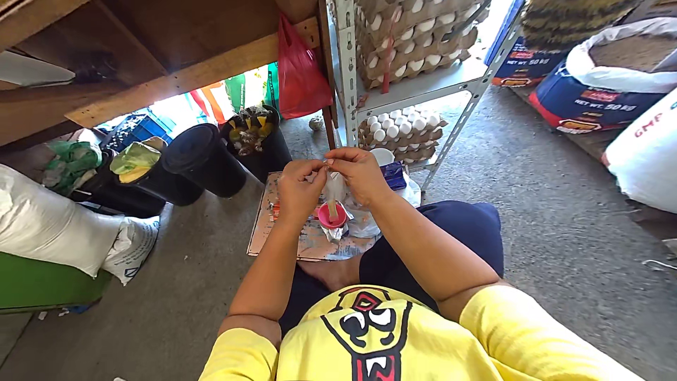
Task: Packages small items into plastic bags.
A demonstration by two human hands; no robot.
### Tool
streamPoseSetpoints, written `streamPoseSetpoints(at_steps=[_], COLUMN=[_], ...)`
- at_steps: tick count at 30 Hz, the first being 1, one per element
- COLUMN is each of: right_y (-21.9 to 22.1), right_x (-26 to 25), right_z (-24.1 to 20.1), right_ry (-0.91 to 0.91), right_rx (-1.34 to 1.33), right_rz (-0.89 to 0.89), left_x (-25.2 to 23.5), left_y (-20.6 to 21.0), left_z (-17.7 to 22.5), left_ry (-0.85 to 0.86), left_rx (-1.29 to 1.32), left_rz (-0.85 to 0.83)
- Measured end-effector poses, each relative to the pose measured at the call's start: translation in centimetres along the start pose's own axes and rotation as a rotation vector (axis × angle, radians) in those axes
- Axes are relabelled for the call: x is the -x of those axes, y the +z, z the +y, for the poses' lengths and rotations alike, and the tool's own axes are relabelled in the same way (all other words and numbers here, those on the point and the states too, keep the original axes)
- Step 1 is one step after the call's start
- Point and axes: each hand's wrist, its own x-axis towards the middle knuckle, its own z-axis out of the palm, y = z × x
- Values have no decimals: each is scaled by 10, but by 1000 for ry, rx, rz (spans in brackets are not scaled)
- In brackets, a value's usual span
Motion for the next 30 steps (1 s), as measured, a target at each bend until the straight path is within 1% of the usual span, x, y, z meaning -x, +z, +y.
streamPoseSetpoints(at_steps=[3,6,9,13,22,26,30], right_y=[-1,-1,5,10,21,29,40], right_x=[0,0,-1,-3,2,3,4], right_z=[5,9,7,3,11,17,23], right_ry=[-23,-114,-156,-188,-220,-264,-289], right_rx=[-41,9,85,189,271,294,313], right_rz=[-90,-197,-183,-210,-273,-284,-322], left_x=[-3,-9,-15,-23,-21,-16,-13], left_y=[-3,-10,-16,-23,-30,-37,-48], left_z=[1,3,7,7,-5,-7,-8], left_ry=[-35,-73,-91,-41,48,57,56], left_rx=[21,33,17,3,150,244,211], left_rz=[15,23,16,64,155,190,194])
